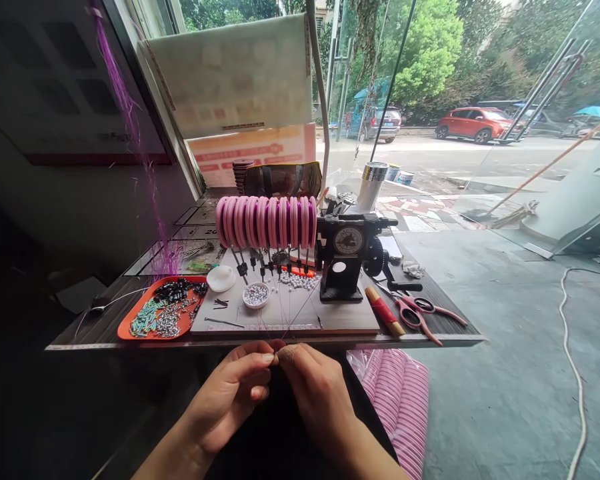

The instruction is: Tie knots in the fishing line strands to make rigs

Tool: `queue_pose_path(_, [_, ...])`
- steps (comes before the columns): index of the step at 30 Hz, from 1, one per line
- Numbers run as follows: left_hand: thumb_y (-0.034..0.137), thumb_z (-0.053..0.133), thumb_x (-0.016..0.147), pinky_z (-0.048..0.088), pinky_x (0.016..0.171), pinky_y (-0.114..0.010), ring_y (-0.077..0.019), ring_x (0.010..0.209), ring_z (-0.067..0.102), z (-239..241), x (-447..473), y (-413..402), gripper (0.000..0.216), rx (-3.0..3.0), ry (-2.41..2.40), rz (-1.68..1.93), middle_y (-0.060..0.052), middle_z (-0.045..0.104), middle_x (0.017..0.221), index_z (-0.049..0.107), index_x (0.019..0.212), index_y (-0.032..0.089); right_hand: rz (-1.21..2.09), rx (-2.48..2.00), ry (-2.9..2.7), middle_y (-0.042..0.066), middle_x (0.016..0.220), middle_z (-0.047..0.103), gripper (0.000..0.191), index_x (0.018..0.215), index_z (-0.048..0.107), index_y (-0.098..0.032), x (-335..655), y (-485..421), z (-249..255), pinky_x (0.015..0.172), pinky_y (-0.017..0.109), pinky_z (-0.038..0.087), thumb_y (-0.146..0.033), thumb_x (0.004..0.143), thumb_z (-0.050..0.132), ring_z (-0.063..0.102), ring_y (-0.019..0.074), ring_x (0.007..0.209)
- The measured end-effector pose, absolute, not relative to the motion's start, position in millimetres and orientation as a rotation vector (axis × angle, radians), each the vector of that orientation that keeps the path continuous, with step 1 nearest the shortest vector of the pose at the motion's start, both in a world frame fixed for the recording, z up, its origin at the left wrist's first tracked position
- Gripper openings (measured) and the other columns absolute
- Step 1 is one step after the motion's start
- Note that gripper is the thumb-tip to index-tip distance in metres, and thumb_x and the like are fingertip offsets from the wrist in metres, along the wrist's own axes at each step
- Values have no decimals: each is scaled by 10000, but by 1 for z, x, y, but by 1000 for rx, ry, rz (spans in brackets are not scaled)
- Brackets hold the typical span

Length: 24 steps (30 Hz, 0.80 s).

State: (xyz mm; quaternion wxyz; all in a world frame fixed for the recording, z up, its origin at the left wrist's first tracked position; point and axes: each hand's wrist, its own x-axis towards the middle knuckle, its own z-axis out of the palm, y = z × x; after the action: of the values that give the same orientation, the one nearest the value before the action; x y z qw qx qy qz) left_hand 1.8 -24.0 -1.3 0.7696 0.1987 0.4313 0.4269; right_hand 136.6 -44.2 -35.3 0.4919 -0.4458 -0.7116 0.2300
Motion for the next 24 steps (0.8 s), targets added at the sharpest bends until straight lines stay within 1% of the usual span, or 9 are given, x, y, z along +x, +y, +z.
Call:
queue_pose_path(4, [64,715,536,290,363,-114,-17,426,414,-3,0,-21,86,380,925,881,14,572,556,654,584,103,1093,-1051,-1535,-27,556,486,259,692,490,-185,138,-41,-37,475,193,391,-311,909,426,461,93,496])
queue_pose_path(6, [50,700,541,278,363,-115,-9,409,377,-4,-1,-19,81,358,922,861,19,549,536,651,587,95,1178,-1037,-1513,-41,530,427,273,673,472,-182,138,-37,-37,447,192,345,-326,902,435,404,85,474])
queue_pose_path(8, [38,685,540,265,366,-115,-10,418,372,-5,-2,-18,80,345,922,839,8,556,558,647,587,91,1040,-1075,-1606,-43,534,406,271,647,463,-184,139,-34,-37,453,196,319,-282,897,431,368,84,484])
queue_pose_path(11, [62,673,559,265,381,-127,-31,458,396,-6,-2,-18,57,423,961,868,4,549,586,642,578,106,754,-1118,-1802,-34,563,445,267,644,464,-191,143,-36,-37,481,204,321,-204,900,390,382,88,501])
queue_pose_path(14, [136,660,629,284,401,-165,-48,454,391,-5,-1,-23,77,844,1101,988,23,491,600,632,558,136,577,-1133,-1983,-23,577,489,276,679,486,-193,148,-43,-34,483,209,327,-172,916,346,419,95,492])
queue_pose_path(17, [170,654,678,311,432,-195,-58,476,406,-6,0,-31,116,1340,1279,1144,5,486,714,636,565,156,294,-1095,-2178,0,571,531,293,727,538,-174,151,-48,-23,480,226,327,-146,922,322,451,112,490])
queue_pose_path(20, [171,661,692,323,450,-202,-71,516,419,-8,0,-36,84,1510,1343,1255,-12,480,808,658,608,174,-42,-953,-2310,24,561,553,347,737,576,-153,151,-39,-4,489,260,316,-112,923,286,440,135,495])
queue_pose_path(22, [190,662,705,315,445,-203,-74,512,402,-8,0,-36,103,1474,1284,1261,-7,464,788,648,604,176,-185,-812,-2401,58,662,609,357,753,595,-149,150,-25,9,516,281,316,-113,926,285,450,149,536])
queue_pose_path(24, [219,639,737,309,439,-203,-73,499,378,-9,-1,-34,159,1407,1208,1234,2,447,744,621,587,169,-202,-682,-2498,78,836,649,320,810,609,-157,147,-8,18,555,285,327,-121,928,315,482,151,598])
